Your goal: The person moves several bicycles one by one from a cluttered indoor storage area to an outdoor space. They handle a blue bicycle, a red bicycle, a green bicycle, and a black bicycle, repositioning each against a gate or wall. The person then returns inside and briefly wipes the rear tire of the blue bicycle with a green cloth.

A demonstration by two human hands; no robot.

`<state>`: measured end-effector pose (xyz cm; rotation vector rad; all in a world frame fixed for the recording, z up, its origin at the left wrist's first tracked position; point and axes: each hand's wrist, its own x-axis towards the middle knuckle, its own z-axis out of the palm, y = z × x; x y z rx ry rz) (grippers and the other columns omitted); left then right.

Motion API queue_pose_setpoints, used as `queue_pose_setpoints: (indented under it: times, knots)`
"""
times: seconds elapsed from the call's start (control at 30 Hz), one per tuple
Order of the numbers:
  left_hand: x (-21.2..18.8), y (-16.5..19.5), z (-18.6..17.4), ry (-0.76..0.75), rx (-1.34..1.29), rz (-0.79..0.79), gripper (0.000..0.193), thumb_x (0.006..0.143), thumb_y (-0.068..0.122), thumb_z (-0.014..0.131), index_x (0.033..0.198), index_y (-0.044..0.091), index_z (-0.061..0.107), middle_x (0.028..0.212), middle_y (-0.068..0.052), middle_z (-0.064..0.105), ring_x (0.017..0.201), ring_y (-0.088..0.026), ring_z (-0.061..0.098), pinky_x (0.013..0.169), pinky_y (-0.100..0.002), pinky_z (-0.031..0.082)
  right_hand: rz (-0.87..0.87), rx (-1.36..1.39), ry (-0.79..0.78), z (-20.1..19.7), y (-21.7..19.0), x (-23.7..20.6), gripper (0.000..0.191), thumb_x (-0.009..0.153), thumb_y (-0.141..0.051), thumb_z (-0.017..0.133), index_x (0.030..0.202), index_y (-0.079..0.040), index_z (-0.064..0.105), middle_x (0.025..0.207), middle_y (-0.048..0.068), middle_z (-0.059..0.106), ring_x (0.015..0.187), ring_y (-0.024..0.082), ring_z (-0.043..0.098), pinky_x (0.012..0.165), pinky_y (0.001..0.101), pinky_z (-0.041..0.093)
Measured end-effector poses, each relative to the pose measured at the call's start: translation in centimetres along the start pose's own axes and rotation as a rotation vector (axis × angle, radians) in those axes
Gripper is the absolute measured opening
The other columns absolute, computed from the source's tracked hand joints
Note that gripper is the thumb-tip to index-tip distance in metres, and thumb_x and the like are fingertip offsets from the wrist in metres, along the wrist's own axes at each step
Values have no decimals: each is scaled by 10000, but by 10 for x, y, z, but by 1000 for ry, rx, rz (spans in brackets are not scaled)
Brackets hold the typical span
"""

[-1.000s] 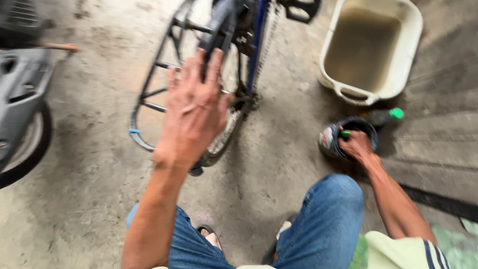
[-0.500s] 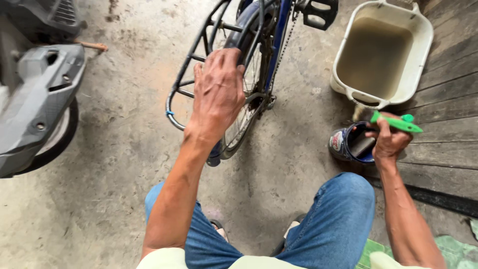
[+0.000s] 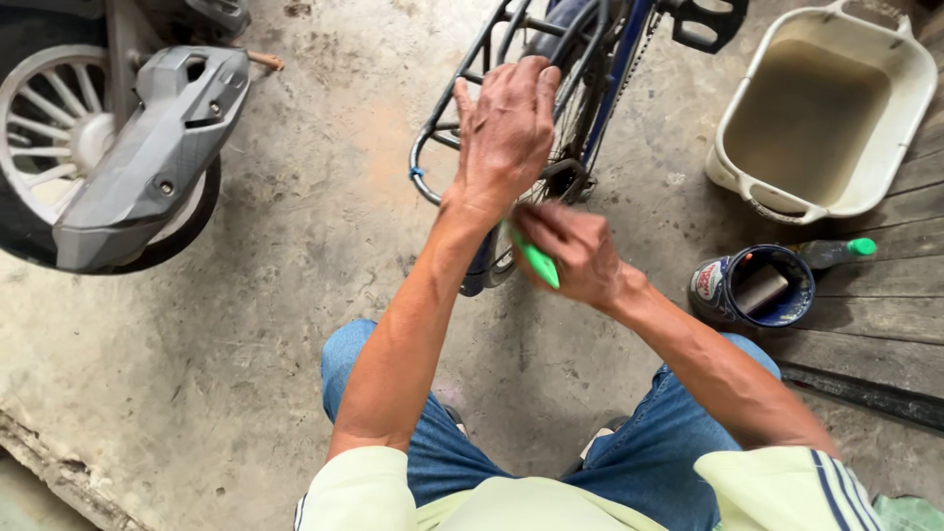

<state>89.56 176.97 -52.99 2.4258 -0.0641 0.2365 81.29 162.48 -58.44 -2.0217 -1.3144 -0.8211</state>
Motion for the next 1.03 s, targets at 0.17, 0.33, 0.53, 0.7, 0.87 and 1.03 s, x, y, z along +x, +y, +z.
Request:
queue_pose_setpoints:
  times: [0.17, 0.33, 0.53, 0.7, 0.87, 1.03]
  knots:
    - [-1, -6, 2, -14, 8, 10, 443, 1074, 397, 308, 1225, 136, 633, 1213, -65, 700, 1261, -237, 610, 1158, -742, 171, 158, 30, -149, 34, -27, -6, 202, 872, -50, 800, 1042, 21, 716, 969, 149, 698, 776, 244, 694, 606, 358, 606]
    - [-5, -12, 5, 30, -34, 42, 452, 1073, 413, 335, 1237, 122, 639, 1226, -86, 699, 1261, -277, 600, 1157, -709, 221, 34, 130, -216, 45, -73, -14, 429, 676, -120, 731, 1067, 55, 700, 993, 176, 721, 833, 290, 743, 594, 347, 607]
    - [-4, -24, 11, 116, -248, 93, 456, 1054, 435, 450, 1218, 75, 675, 1209, -131, 720, 1144, -277, 681, 1062, -560, 440, 224, -3, -55, 32, -27, 2, 149, 904, -57, 759, 1028, -4, 695, 873, 163, 712, 652, 224, 671, 541, 322, 592]
    - [-3, -45, -14, 189, -398, 99, 363, 1040, 392, 578, 1180, 86, 714, 1193, -107, 754, 1123, -210, 726, 1010, -401, 587, 80, -18, -169, 41, -55, 7, 269, 903, -42, 706, 1165, 18, 691, 938, 140, 689, 670, 203, 666, 519, 318, 573]
    - [-37, -63, -38, 309, -172, 138, 360, 1035, 367, 616, 1230, 71, 680, 1243, -109, 703, 1183, -250, 671, 1051, -420, 548, 2, 87, -397, 61, -101, -2, 425, 872, -83, 679, 1258, 70, 590, 994, 111, 590, 808, 235, 670, 617, 350, 585]
    - [-57, -90, -82, 279, -210, 38, 377, 1056, 385, 602, 1293, 98, 664, 1288, -102, 691, 1216, -263, 657, 1068, -437, 536, 222, 29, -344, 75, -46, 5, 197, 1005, -36, 654, 1200, -5, 663, 1029, 172, 684, 591, 159, 627, 427, 313, 525]
